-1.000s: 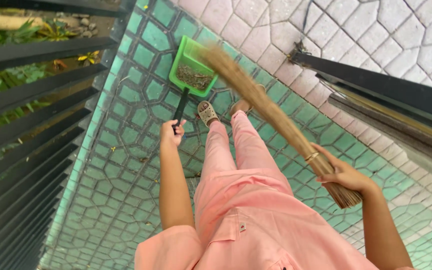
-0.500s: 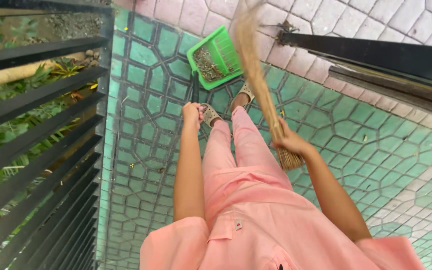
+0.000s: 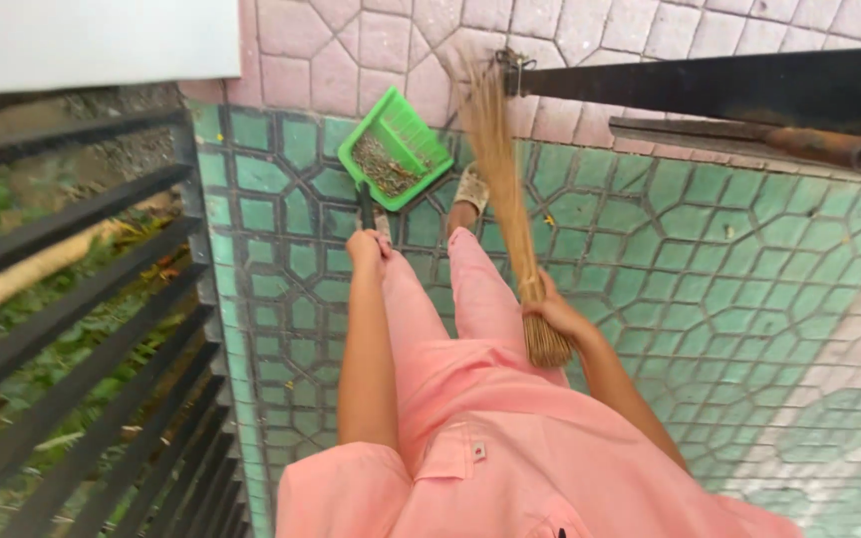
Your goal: The person sweeps debris into a green dustpan using a broom, then walks across a tiled patio while carrying both items to continue sweeping in another area.
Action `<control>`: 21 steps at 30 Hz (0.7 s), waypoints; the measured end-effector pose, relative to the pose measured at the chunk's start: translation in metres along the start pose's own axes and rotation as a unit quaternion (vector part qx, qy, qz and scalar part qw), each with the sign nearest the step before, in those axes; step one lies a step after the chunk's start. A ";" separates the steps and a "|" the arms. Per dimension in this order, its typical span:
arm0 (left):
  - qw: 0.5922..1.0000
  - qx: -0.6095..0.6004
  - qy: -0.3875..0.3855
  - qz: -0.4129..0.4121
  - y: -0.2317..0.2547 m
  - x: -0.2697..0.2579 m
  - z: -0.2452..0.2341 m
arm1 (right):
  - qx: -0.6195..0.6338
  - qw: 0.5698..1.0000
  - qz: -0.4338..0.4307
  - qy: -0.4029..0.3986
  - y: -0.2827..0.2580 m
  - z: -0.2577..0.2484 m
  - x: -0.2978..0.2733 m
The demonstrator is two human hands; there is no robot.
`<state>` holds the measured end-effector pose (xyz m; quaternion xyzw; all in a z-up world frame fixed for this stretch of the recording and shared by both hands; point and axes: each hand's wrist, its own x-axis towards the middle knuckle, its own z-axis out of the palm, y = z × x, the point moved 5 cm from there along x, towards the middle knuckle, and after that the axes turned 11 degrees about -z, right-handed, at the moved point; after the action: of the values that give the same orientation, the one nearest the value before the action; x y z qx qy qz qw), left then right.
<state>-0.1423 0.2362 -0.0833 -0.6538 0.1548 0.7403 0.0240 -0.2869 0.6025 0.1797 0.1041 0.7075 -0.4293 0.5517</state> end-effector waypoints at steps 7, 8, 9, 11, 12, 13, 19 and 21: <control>0.997 0.021 0.009 -0.076 0.025 -0.039 0.006 | 0.056 0.998 -0.004 -0.023 -0.067 0.047 -0.152; 0.995 0.041 0.028 -0.091 0.032 -0.042 0.003 | 0.063 0.998 -0.009 -0.008 -0.069 0.055 -0.154; 0.991 0.061 0.047 -0.106 0.039 -0.046 0.000 | 0.071 0.997 -0.013 0.007 -0.071 0.062 -0.156; 0.991 0.098 0.046 -0.076 0.054 -0.055 0.011 | 0.057 0.995 -0.047 0.060 -0.053 0.076 -0.099; 0.990 0.123 0.049 -0.055 0.057 -0.059 0.011 | 0.031 0.991 -0.069 0.108 -0.042 0.082 -0.073; 0.988 0.136 0.048 -0.055 0.059 -0.048 0.009 | 0.042 0.990 -0.068 0.114 -0.038 0.093 -0.048; 0.982 0.163 0.053 -0.075 0.096 0.005 0.018 | -0.024 0.998 -0.026 0.047 -0.005 0.140 -0.061; 0.985 0.146 0.038 -0.087 0.109 0.005 0.014 | -0.016 1.000 -0.005 0.021 -0.020 0.152 -0.137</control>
<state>-0.1820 0.1357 -0.0655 -0.6817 0.2043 0.6796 0.1782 -0.1434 0.5249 0.3055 0.1010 0.7262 -0.4186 0.5358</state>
